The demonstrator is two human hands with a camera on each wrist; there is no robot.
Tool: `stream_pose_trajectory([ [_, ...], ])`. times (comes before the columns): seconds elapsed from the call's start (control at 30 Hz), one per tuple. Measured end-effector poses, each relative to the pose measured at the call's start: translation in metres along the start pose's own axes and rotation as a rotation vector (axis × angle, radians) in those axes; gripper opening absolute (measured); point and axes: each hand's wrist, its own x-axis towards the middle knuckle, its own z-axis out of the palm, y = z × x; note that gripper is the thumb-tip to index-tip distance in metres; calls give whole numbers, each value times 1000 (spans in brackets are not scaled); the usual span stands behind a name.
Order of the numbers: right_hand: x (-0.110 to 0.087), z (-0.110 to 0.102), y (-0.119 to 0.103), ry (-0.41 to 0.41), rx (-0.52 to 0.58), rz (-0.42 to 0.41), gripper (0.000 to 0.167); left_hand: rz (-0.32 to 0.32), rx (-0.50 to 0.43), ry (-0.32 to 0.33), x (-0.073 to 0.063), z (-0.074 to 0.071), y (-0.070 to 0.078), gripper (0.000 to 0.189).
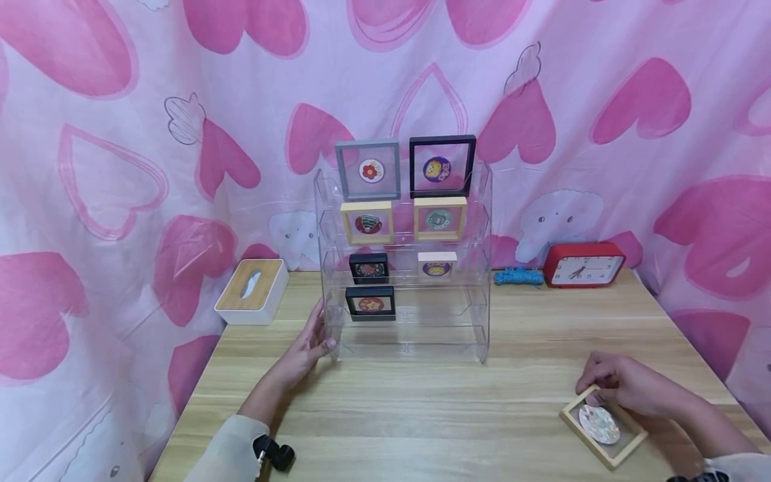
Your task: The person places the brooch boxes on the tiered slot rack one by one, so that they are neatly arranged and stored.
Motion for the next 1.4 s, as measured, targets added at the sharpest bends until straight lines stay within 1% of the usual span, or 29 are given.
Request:
stream_pose_trajectory([
  [0.17, 0, -2, -1, 7, -4, -3, 25, 29, -2, -15, 0, 0, 1, 93],
  [0.3, 1, -4, -3, 37, -20, 0, 31, 32, -1, -19, 0, 1, 2, 92],
  [0.43, 5, -6, -8, 98, -76, -7, 35, 24, -2, -13, -1, 1, 2, 92],
  [0.53, 11, -8, -15, 176, -119, -20, 38, 23, -2, -9, -1, 1, 2, 93],
  [0.57, 13, -8, -18, 201, -135, -36, 40, 26, -2, -9, -1, 1, 2, 93],
  [0.7, 27, -11, -31, 301, -194, -71, 45, 42, -1, -17, -2, 1, 2, 94],
  [0.83, 43, -14, -50, 391, -242, -63, 47, 41, -6, -15, -2, 2, 3, 94],
  [0.93, 55, -15, -66, 446, -240, -58, 49, 35, -13, -11, -2, 2, 3, 94],
  [1.17, 84, -17, -97, 505, -198, -85, 48, 55, 1, -27, -1, 1, 3, 93],
  [1.4, 116, -13, -123, 551, -177, -103, 46, 44, -15, -28, -1, 1, 3, 94],
])
